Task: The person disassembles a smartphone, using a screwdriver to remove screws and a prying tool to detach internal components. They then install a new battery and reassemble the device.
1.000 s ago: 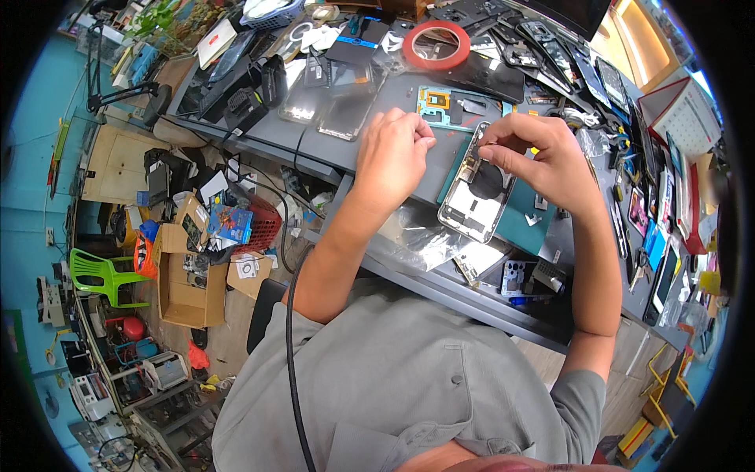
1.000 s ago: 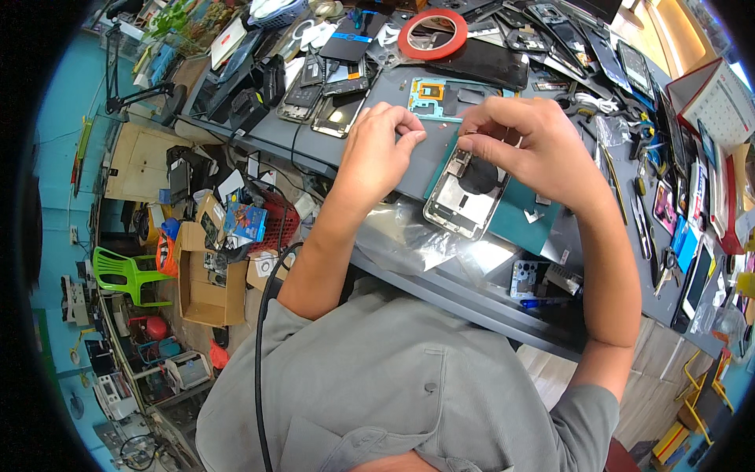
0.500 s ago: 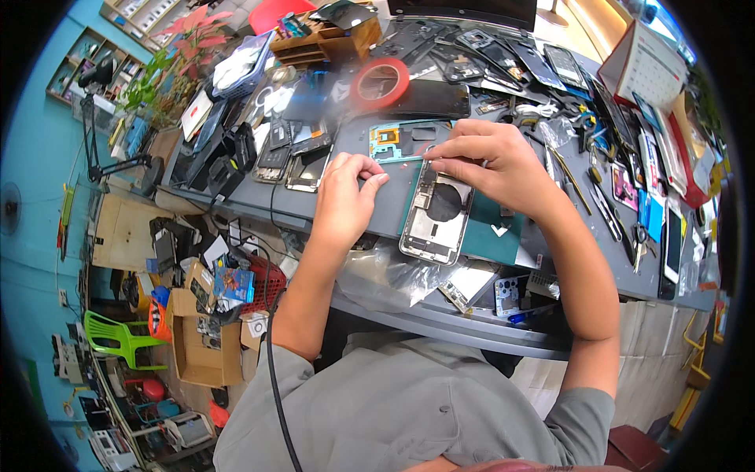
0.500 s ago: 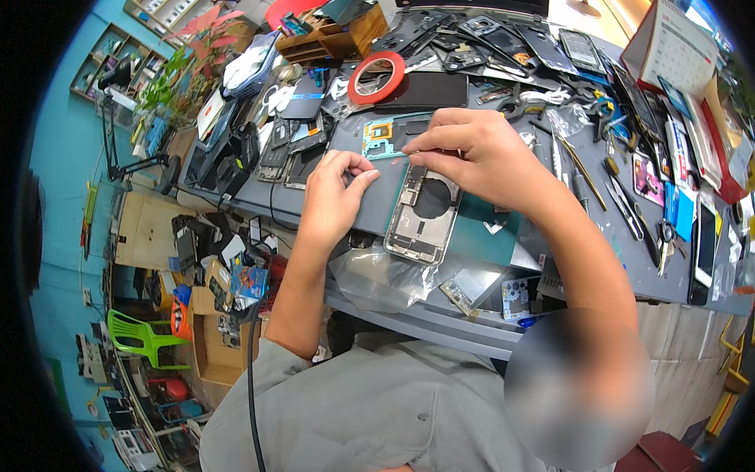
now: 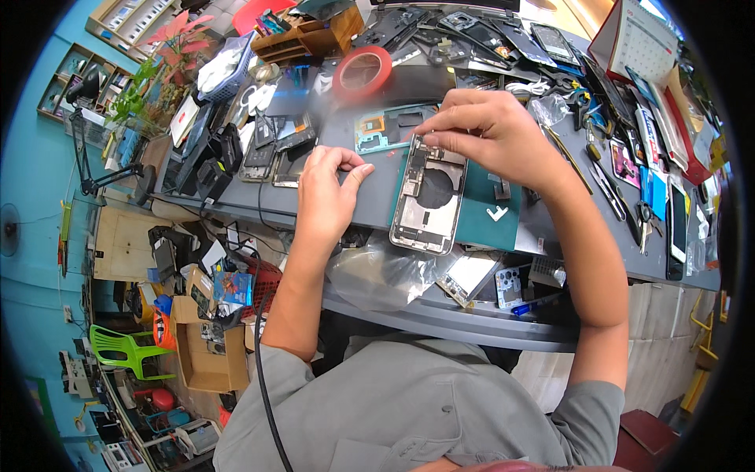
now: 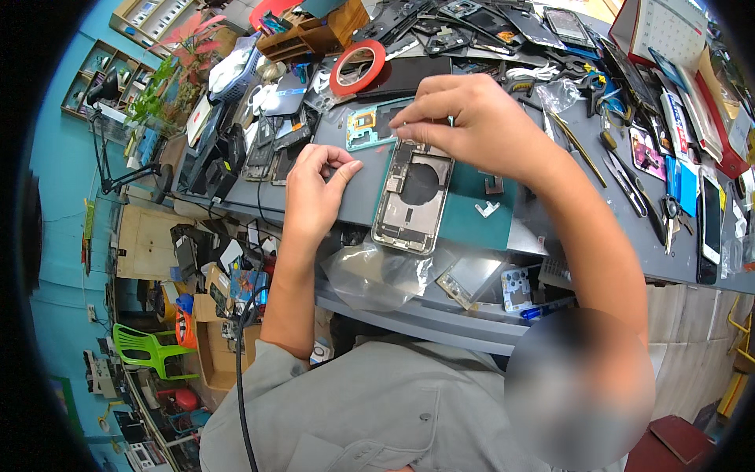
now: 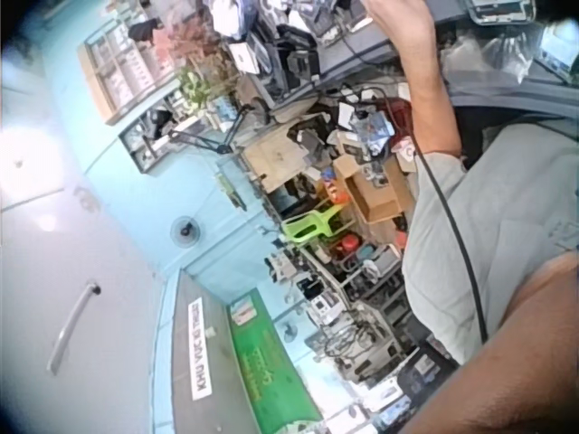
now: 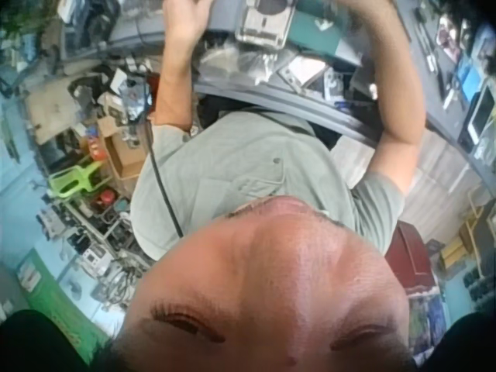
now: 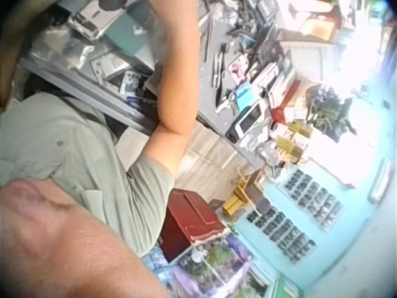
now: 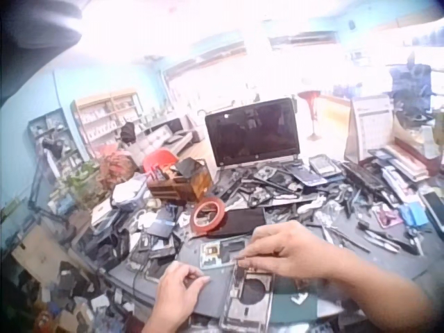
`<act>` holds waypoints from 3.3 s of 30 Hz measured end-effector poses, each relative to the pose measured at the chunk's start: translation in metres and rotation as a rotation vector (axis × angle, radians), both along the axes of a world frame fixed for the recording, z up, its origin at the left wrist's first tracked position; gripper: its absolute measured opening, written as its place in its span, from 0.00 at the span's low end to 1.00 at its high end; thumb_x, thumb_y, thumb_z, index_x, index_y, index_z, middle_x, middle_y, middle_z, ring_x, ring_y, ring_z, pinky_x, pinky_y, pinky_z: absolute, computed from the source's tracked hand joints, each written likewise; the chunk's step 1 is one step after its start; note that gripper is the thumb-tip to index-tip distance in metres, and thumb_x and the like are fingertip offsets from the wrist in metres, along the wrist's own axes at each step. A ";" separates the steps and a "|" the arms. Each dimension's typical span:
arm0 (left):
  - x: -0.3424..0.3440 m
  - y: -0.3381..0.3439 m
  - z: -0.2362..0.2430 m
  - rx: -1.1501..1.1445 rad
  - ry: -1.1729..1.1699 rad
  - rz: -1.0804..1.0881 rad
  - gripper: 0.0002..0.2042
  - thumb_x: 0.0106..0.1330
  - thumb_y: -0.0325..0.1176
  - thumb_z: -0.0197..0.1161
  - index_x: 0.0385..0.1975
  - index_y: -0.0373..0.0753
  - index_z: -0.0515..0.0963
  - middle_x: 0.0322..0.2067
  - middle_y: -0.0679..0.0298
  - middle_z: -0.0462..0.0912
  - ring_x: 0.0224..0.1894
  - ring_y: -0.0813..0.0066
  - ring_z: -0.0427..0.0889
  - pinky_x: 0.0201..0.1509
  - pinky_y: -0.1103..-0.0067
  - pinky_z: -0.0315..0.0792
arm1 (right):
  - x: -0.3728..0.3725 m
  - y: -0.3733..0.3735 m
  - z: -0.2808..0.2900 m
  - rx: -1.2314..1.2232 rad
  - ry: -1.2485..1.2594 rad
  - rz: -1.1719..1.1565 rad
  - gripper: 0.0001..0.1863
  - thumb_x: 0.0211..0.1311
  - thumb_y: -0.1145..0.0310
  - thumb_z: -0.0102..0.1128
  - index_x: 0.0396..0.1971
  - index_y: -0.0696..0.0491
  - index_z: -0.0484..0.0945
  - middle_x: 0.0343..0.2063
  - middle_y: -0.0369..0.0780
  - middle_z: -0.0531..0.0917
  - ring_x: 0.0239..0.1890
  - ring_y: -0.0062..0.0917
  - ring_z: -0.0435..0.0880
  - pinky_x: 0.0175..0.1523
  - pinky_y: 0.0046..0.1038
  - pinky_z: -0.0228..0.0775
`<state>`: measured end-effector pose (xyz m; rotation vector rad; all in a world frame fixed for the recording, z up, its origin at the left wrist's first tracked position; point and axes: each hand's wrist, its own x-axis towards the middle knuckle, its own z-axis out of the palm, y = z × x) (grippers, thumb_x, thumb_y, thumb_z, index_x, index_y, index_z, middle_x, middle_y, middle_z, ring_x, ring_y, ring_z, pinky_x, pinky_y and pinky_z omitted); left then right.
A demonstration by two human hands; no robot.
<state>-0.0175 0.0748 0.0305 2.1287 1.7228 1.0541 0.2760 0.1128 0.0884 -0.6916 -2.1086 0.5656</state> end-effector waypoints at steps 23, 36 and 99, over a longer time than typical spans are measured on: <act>-0.001 0.001 -0.008 0.028 -0.005 -0.070 0.07 0.75 0.25 0.72 0.46 0.31 0.82 0.43 0.59 0.82 0.39 0.67 0.77 0.49 0.71 0.76 | 0.003 0.016 -0.023 0.155 0.047 0.049 0.09 0.66 0.68 0.76 0.41 0.54 0.96 0.35 0.42 0.90 0.39 0.40 0.92 0.47 0.40 0.83; 0.002 -0.001 -0.005 0.040 0.025 -0.125 0.06 0.79 0.27 0.70 0.42 0.30 0.81 0.42 0.62 0.79 0.39 0.72 0.76 0.46 0.74 0.74 | 0.005 0.008 -0.020 0.051 -0.015 0.024 0.09 0.66 0.66 0.77 0.42 0.52 0.96 0.35 0.40 0.90 0.39 0.38 0.92 0.46 0.39 0.82; -0.019 0.003 0.012 -0.097 -0.100 -0.177 0.05 0.72 0.23 0.74 0.42 0.31 0.86 0.41 0.65 0.84 0.39 0.78 0.79 0.46 0.79 0.74 | 0.028 0.011 0.010 -0.152 -0.079 -0.178 0.11 0.77 0.68 0.73 0.50 0.59 0.94 0.38 0.34 0.88 0.35 0.14 0.83 0.40 0.21 0.72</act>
